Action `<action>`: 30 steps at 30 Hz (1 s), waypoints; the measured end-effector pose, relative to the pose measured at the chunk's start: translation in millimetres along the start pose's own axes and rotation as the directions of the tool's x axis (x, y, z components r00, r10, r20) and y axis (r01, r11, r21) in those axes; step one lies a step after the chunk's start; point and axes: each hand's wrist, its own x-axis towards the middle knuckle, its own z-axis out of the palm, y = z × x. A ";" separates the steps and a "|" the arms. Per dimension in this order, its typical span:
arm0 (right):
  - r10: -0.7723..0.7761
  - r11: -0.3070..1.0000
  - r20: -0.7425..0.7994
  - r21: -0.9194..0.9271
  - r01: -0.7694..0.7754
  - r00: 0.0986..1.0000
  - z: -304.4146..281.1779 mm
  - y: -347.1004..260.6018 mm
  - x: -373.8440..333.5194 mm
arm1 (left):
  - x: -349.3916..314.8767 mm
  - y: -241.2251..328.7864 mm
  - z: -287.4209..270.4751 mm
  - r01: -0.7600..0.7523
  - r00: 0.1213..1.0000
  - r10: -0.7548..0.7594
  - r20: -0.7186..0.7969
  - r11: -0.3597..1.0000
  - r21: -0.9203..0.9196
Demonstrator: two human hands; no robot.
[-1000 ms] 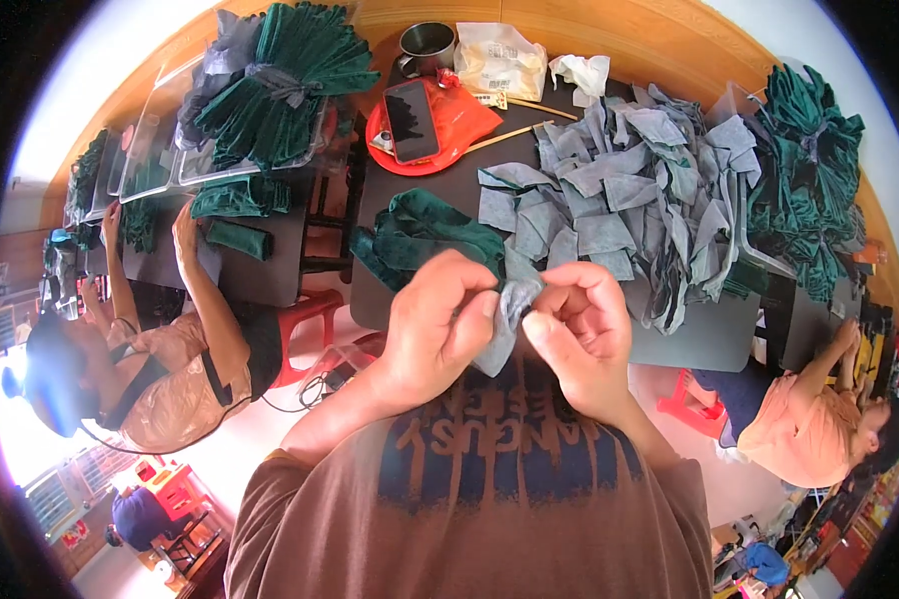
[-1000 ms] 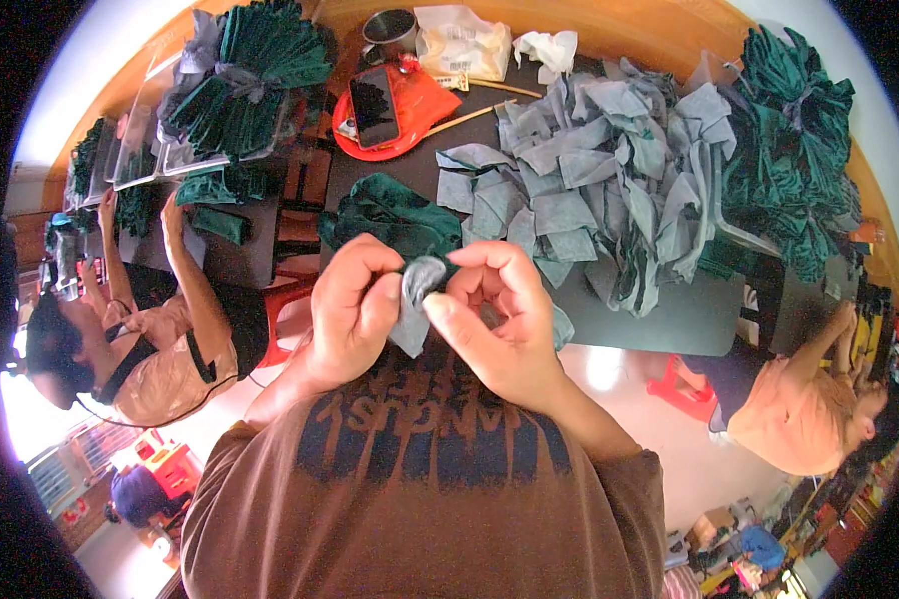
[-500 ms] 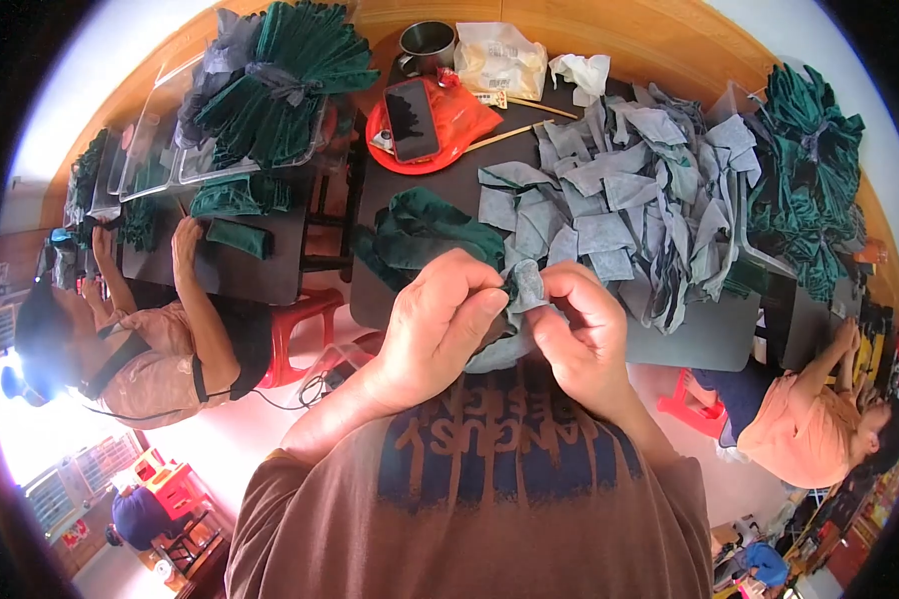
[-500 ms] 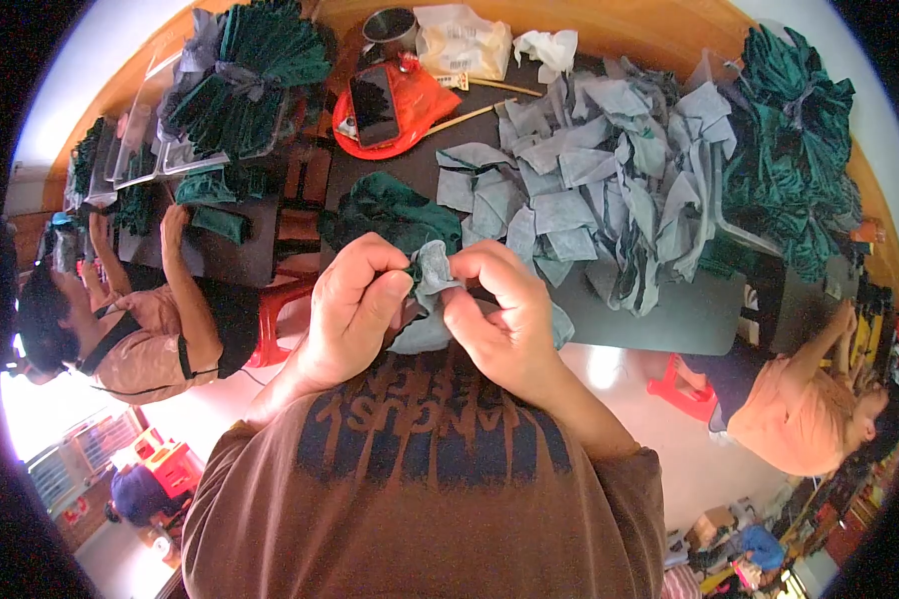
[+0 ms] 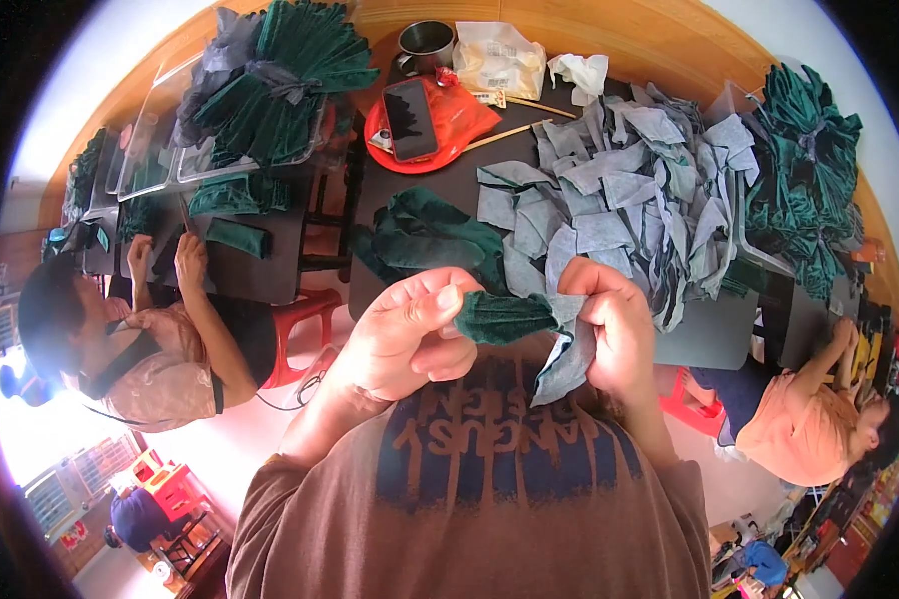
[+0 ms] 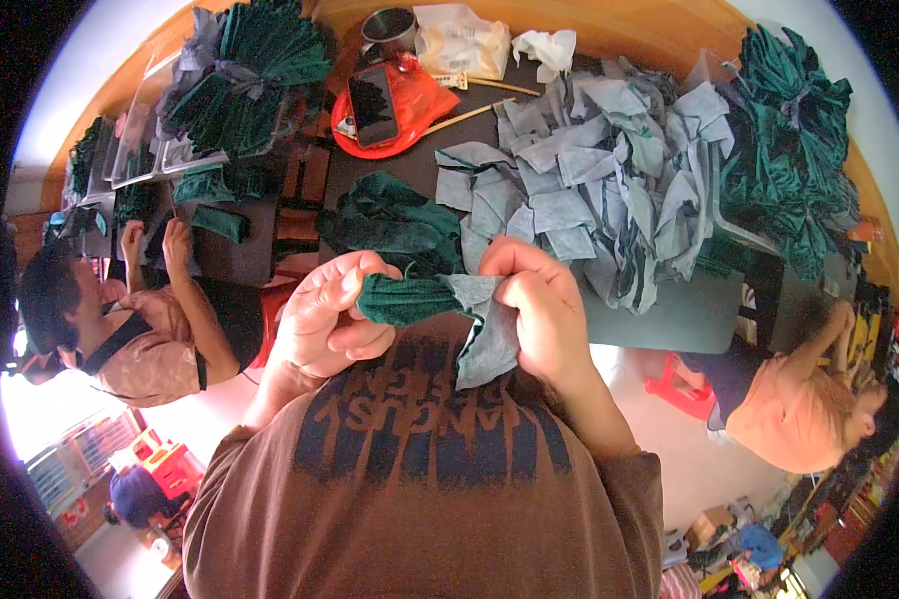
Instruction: Turning small fabric tubes and pieces right-side out and folding them for production.
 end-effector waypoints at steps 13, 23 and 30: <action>-0.097 0.993 0.021 -0.065 0.099 0.995 10.7 3.8 1.8 | 1.0 -1.7 19.3 -0.321 0.918 0.396 0.005 0.737 0.595; 0.271 0.962 0.112 0.011 -0.274 0.956 7.5 -8.4 -3.9 | -1.3 1.8 14.6 -0.220 0.921 0.368 -0.128 0.762 0.609; 0.259 0.921 0.168 0.252 -0.296 0.951 5.3 -9.1 -0.7 | 6.4 11.2 19.0 -0.450 0.806 0.329 0.492 -0.201 0.870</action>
